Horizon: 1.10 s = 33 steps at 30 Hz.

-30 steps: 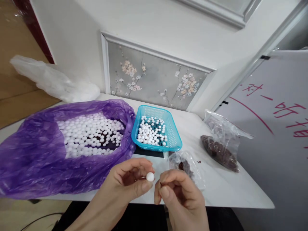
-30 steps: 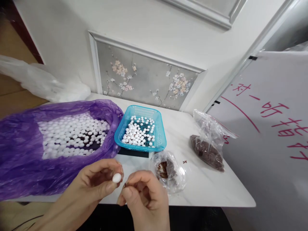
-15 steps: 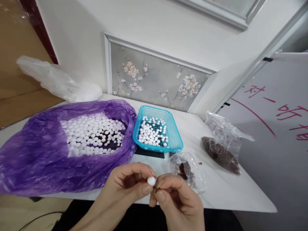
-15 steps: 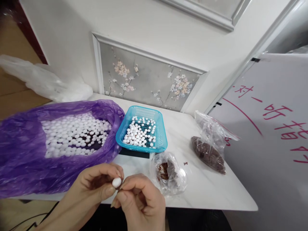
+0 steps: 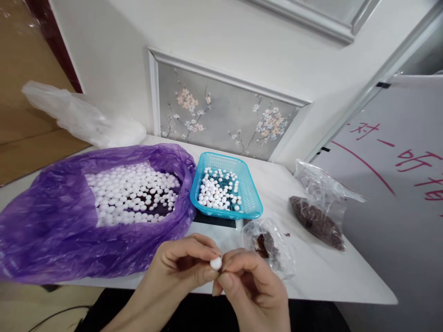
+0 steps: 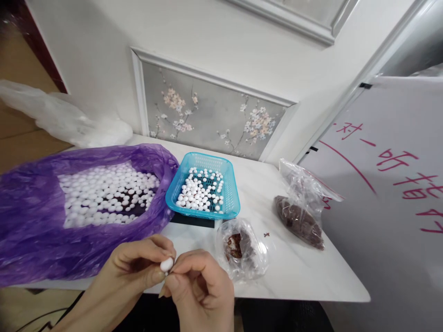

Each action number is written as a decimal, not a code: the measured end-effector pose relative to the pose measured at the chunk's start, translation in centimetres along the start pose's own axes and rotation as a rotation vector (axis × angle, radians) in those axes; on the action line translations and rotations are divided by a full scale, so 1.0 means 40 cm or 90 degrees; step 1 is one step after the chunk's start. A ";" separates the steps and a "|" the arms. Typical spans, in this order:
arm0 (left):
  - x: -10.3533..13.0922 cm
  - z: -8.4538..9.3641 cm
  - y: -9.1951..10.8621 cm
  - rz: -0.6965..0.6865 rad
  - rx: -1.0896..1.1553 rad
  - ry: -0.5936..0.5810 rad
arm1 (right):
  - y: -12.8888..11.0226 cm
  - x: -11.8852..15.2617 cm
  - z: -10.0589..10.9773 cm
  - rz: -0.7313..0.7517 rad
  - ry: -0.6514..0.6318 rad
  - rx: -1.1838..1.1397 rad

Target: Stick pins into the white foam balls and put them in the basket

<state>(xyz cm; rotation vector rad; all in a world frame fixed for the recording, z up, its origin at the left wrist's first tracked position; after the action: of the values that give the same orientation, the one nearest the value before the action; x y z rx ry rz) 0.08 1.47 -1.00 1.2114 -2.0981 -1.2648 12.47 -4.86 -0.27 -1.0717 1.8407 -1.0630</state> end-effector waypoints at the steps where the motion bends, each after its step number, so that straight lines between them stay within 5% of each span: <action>1: 0.000 -0.002 0.000 0.000 0.007 0.002 | 0.002 0.000 0.001 0.002 -0.001 0.002; 13: 0.000 -0.021 -0.007 0.019 0.082 0.022 | 0.016 -0.010 0.013 -0.077 -0.084 -0.117; 33: 0.001 -0.022 -0.006 0.009 0.054 -0.014 | 0.036 -0.017 0.025 -0.125 -0.099 -0.126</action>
<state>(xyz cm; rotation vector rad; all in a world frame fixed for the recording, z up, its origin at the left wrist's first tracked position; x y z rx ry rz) 0.78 0.95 -0.77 1.2214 -2.1921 -1.1999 13.17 -4.06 -1.82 -1.4345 1.7699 -0.8920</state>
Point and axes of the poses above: each hand's wrist, its own x-axis away from the middle knuckle, its own z-axis out of the back of the hand, y = z × x, the point moved 2 cm from there along -x, towards the middle knuckle, and after that the axes turned 2 degrees about -y, right-handed, at the moved point
